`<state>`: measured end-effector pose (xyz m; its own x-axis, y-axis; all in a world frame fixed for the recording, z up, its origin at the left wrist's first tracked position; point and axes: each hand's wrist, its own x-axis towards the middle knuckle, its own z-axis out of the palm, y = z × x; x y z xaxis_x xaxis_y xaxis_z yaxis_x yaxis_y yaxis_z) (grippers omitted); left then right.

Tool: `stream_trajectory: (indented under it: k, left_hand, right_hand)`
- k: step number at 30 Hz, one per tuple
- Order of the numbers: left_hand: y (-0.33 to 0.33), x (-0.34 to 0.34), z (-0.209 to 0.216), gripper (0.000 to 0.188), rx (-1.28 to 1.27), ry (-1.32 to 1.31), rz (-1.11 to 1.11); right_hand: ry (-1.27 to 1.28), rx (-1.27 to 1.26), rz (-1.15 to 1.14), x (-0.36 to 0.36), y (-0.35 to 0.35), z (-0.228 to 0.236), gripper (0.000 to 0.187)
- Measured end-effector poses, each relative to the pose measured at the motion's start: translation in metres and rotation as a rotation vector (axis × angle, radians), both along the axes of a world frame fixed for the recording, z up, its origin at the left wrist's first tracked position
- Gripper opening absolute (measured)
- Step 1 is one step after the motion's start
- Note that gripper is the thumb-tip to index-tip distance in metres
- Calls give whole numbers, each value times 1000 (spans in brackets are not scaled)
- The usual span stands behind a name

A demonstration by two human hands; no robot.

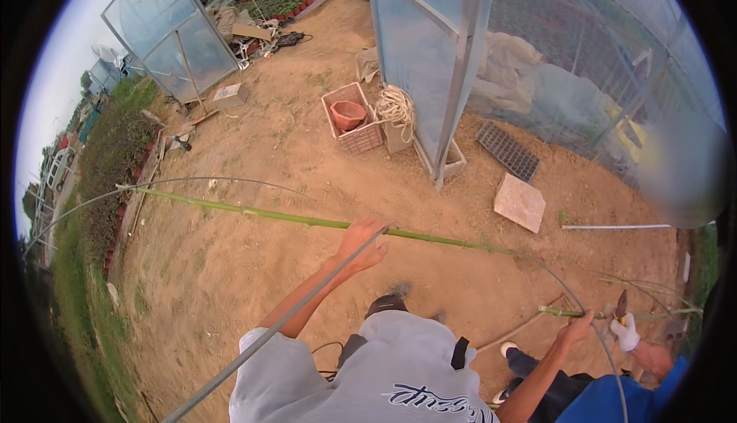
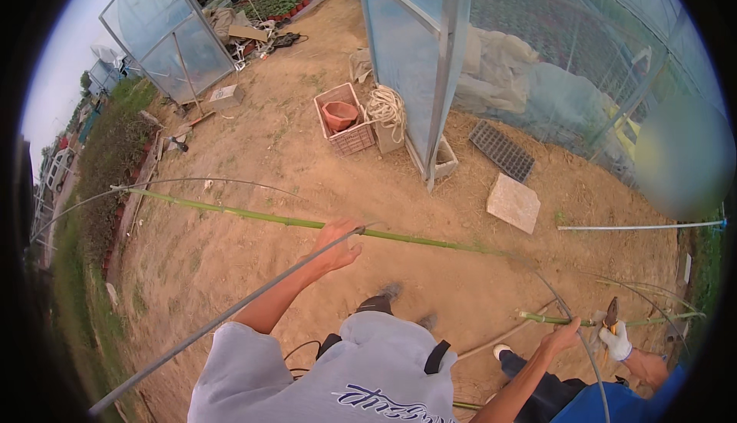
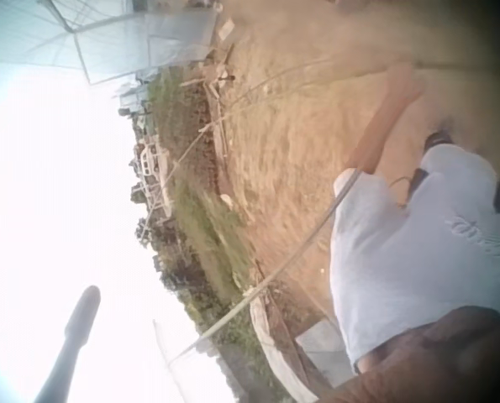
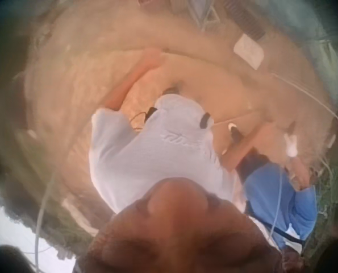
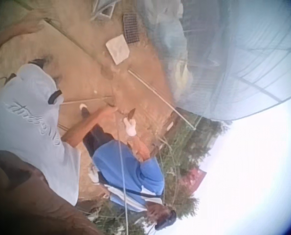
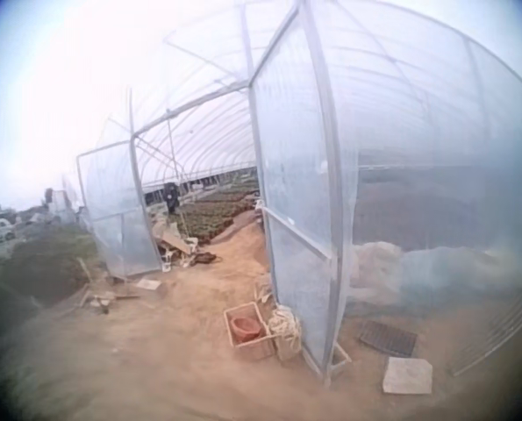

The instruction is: The person holds and aligns long bamboo poles with metal arches to assemble a greenhouse frame. They repeatedly position the poles, adjust their grip, and coordinate with another person to fit the components together.

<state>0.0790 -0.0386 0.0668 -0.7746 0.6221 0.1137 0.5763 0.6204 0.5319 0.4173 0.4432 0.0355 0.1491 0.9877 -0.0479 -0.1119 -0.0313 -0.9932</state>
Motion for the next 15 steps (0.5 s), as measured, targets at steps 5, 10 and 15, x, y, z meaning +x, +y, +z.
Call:
stream_trajectory:
  k: [5, 10, 15]
  left_hand:
    - [10, -42, -9, 31, -295, -90, -230]
    - [27, -75, -57, 33, -511, -141, -348]
    - [24, -80, -65, 42, -459, -167, -411]
  right_hand:
    - [-65, -14, -56, 10, 9, -8, 27]
    - [-204, -39, -172, -6, 5, -3, 34]
    - [-266, -55, -213, -15, -2, 3, 36]
